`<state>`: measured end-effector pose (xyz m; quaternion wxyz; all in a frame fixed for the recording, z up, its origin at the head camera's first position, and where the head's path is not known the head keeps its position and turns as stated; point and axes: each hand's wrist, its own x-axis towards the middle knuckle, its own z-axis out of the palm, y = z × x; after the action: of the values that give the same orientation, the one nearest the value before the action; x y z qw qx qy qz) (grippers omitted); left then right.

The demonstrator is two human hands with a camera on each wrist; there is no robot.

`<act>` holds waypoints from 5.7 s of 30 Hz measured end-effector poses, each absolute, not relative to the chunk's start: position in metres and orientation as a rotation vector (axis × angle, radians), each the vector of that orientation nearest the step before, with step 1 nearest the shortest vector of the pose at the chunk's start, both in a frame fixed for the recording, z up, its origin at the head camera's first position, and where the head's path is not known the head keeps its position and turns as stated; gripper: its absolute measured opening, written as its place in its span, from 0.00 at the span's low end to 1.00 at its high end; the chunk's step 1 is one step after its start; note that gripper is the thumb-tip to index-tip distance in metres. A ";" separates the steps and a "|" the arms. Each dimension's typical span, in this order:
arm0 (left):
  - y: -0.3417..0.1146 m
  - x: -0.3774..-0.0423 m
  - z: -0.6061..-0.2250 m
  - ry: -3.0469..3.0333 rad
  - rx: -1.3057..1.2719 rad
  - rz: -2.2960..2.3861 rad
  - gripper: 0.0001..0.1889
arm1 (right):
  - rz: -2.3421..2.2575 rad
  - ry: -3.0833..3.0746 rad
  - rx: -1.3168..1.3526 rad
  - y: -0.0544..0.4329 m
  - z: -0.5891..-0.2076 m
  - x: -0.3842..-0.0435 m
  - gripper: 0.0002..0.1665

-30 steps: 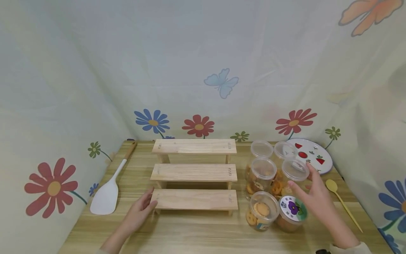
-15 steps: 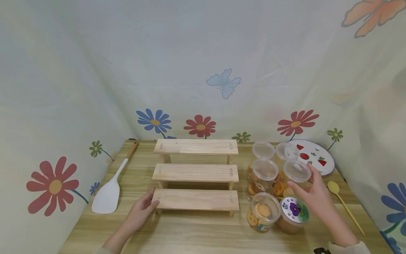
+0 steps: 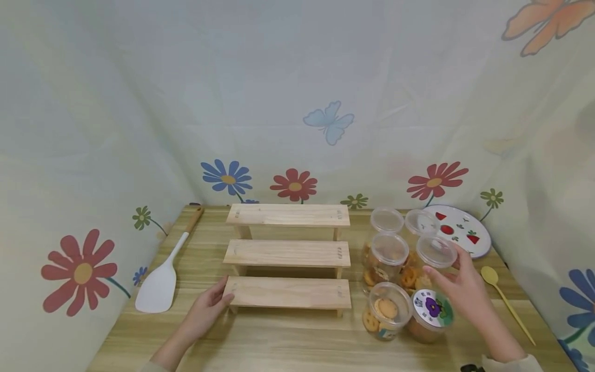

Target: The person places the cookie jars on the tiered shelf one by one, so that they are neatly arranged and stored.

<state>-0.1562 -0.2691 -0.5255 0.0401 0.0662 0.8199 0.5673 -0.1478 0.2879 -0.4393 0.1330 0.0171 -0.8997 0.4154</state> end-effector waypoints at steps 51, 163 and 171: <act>-0.270 -0.158 -0.523 2.464 0.195 1.753 0.34 | 1.157 -2.584 -0.093 0.315 -0.384 -0.131 0.52; -0.267 -0.151 -0.522 2.484 0.186 1.726 0.33 | 1.428 -2.423 0.833 0.165 -0.307 -0.148 0.47; -0.267 -0.153 -0.524 2.481 0.170 1.751 0.33 | 1.452 -2.410 0.875 0.150 -0.296 -0.161 0.45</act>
<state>-0.1527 -0.2675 -0.5243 0.0499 0.0558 0.8147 0.5750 -0.1612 0.1499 -0.2958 0.0975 0.2955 -0.8140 0.4904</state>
